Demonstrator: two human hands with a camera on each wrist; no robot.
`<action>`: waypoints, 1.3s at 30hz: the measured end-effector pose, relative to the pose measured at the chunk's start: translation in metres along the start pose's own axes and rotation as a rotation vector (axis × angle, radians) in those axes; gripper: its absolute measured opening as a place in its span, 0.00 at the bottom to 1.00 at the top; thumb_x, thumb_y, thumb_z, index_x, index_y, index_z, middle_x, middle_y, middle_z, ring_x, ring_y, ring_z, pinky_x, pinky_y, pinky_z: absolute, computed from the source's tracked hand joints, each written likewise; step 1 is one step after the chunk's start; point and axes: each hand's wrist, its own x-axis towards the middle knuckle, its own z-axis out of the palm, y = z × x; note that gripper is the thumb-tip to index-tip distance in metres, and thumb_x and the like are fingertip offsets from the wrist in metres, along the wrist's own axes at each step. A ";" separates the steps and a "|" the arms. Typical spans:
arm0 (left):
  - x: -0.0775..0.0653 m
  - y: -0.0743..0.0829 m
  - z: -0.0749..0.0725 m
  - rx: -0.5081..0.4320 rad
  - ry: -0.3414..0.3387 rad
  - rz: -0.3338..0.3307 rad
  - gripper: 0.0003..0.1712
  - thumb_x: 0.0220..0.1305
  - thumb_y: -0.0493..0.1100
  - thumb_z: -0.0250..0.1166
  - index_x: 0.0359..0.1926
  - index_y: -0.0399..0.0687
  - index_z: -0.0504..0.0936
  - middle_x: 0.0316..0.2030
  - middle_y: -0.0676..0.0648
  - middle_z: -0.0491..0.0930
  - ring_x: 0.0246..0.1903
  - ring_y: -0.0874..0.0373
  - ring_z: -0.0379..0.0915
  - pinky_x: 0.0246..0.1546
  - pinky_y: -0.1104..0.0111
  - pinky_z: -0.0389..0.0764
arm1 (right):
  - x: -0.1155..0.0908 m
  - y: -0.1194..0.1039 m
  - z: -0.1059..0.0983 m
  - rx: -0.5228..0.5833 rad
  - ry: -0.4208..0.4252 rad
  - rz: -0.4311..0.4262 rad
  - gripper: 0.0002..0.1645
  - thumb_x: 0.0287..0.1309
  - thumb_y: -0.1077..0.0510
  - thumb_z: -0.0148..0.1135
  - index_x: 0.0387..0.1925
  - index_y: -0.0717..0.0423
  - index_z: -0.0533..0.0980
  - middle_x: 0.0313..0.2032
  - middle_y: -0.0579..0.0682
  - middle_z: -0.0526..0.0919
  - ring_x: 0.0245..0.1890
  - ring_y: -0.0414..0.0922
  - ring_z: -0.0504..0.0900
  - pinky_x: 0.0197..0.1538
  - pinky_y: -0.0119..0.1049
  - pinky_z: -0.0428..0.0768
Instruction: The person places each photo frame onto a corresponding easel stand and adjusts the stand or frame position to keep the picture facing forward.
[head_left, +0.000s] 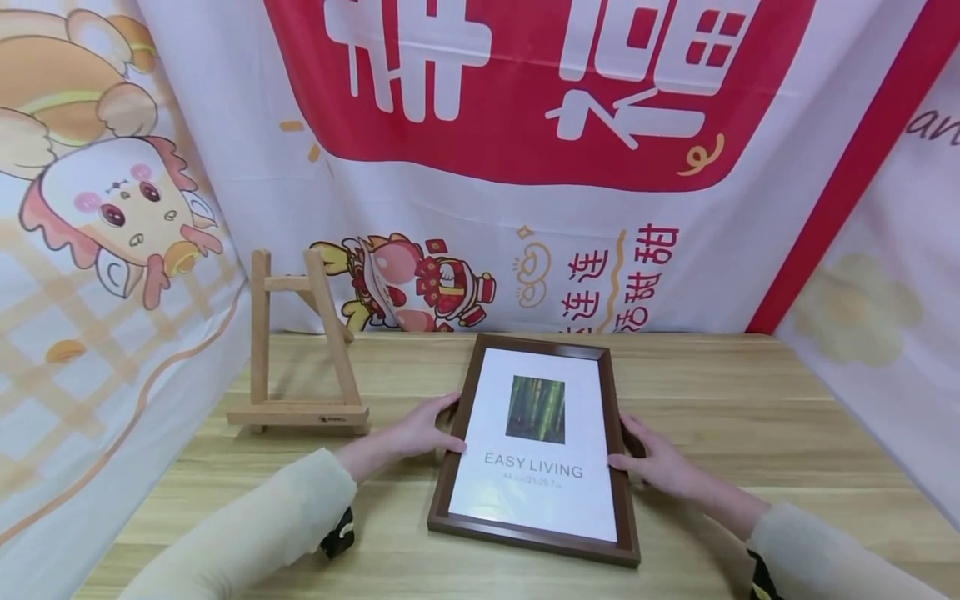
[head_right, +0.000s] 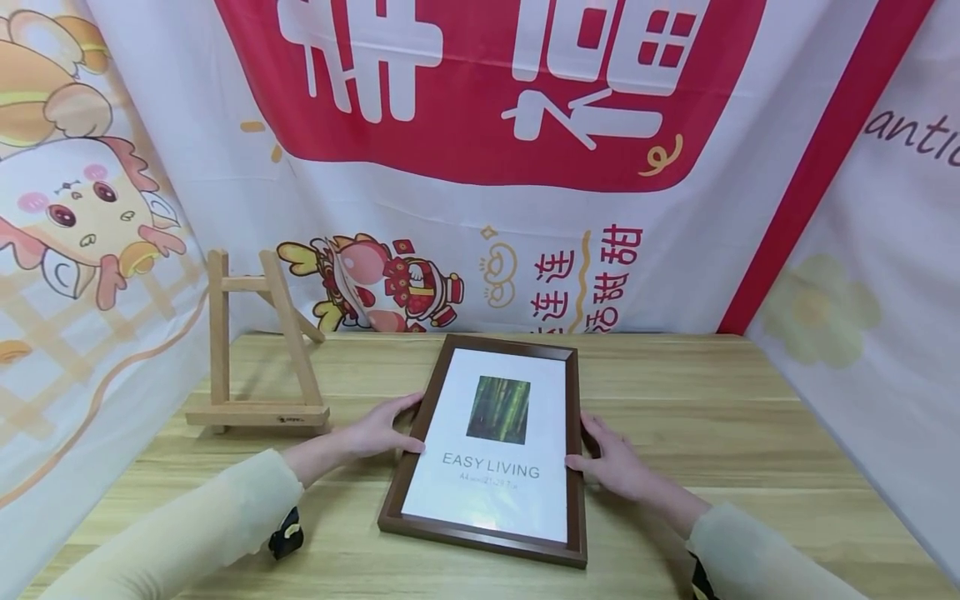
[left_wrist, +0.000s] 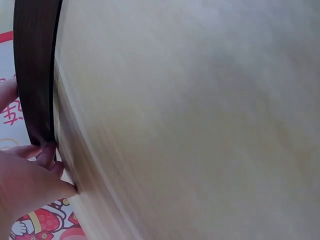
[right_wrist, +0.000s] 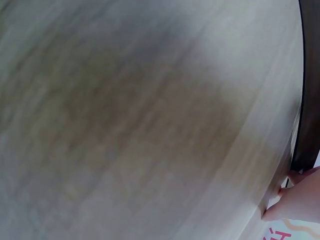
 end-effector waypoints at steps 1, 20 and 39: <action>-0.001 0.001 0.000 -0.006 -0.001 0.004 0.55 0.50 0.42 0.77 0.74 0.39 0.56 0.72 0.38 0.56 0.71 0.42 0.48 0.70 0.49 0.50 | 0.000 0.000 0.000 0.005 0.003 0.002 0.49 0.61 0.53 0.65 0.71 0.72 0.50 0.68 0.75 0.53 0.67 0.71 0.52 0.66 0.65 0.53; -0.013 0.027 -0.017 -0.445 -0.048 0.061 0.63 0.55 0.23 0.64 0.77 0.64 0.37 0.63 0.26 0.62 0.40 0.47 0.80 0.26 0.66 0.83 | 0.008 -0.022 -0.020 0.433 0.023 0.075 0.52 0.68 0.61 0.56 0.77 0.40 0.33 0.61 0.77 0.64 0.37 0.51 0.80 0.31 0.39 0.82; -0.050 0.043 -0.074 -0.301 0.059 0.299 0.59 0.61 0.26 0.63 0.77 0.70 0.39 0.64 0.29 0.63 0.51 0.37 0.74 0.43 0.55 0.83 | 0.027 -0.074 -0.027 0.420 0.126 -0.168 0.53 0.66 0.66 0.57 0.76 0.27 0.39 0.58 0.74 0.70 0.40 0.55 0.83 0.34 0.42 0.86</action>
